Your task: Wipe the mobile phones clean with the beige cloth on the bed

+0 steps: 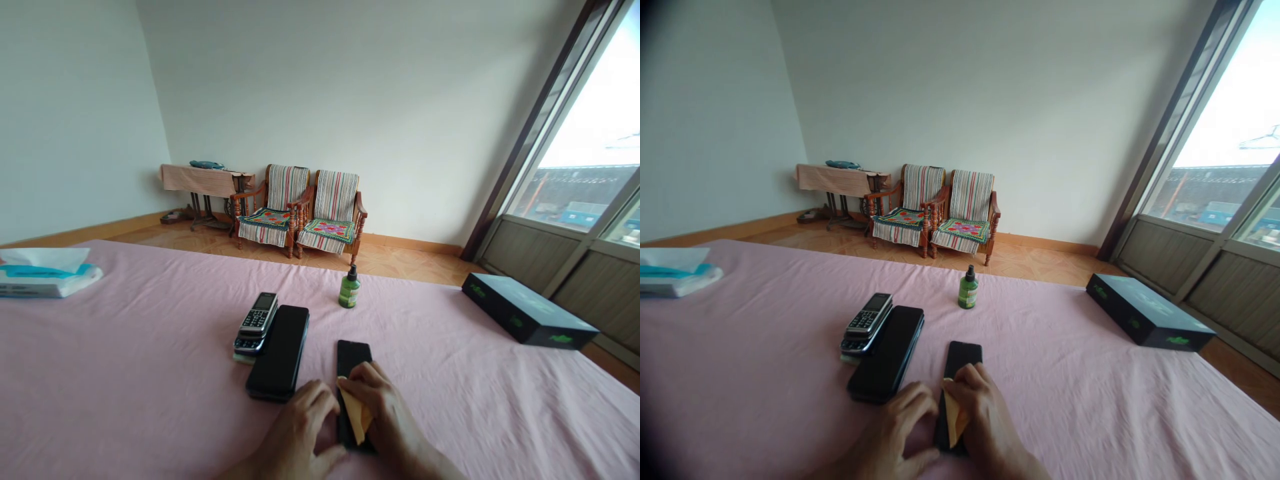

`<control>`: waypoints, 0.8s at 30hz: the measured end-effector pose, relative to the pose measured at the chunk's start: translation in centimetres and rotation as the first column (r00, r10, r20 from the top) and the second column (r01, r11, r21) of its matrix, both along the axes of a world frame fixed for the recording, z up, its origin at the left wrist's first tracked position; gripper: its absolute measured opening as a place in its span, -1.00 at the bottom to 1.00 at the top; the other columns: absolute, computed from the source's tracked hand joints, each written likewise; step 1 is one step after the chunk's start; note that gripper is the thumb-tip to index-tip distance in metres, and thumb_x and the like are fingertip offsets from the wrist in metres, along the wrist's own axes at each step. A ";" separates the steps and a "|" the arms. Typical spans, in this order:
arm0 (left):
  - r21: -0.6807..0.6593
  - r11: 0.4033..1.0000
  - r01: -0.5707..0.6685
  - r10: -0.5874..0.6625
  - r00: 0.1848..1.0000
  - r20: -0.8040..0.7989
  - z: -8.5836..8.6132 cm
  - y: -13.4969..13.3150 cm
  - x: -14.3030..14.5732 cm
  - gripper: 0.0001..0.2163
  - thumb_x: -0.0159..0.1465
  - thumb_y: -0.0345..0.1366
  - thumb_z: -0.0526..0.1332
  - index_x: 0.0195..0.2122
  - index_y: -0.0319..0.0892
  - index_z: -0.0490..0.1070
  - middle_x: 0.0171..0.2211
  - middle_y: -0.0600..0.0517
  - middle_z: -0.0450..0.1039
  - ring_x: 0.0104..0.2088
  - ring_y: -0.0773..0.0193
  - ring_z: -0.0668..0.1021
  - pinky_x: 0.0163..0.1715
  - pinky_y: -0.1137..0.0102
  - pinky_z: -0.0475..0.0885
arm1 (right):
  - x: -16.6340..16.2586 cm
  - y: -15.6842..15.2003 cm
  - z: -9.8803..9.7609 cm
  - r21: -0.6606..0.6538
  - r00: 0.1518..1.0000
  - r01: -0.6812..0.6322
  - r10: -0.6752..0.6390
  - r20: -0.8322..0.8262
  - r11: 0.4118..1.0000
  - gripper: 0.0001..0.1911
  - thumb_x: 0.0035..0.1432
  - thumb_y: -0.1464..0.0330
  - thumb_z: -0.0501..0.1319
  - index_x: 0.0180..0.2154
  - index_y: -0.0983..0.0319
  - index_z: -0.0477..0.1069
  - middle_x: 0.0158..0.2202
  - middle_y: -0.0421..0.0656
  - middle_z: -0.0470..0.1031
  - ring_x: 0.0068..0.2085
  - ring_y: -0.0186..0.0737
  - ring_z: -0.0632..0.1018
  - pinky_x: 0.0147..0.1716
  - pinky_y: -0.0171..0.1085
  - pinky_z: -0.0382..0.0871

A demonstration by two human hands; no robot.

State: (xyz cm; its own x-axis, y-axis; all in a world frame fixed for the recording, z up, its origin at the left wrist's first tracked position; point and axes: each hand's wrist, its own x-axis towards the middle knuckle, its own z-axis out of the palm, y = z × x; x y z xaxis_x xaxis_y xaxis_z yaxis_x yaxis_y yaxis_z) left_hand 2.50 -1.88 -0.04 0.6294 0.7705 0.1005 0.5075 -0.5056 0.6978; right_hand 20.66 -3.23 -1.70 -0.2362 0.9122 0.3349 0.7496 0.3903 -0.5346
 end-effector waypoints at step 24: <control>-0.001 1.000 -0.002 0.002 1.000 -0.004 0.4 0.0 0.1 -0.72 -0.06 -0.51 0.45 -0.44 -0.20 0.35 -0.30 0.08 0.36 -0.20 0.22 0.39 -0.17 0.38 0.29 | 1.0 5.5 0.0 0.012 0.998 -0.054 0.054 -0.045 0.998 -0.55 -0.23 0.68 0.16 -0.30 0.20 0.57 -0.32 -0.10 0.41 -0.24 -0.15 0.43 -0.30 -0.28 0.29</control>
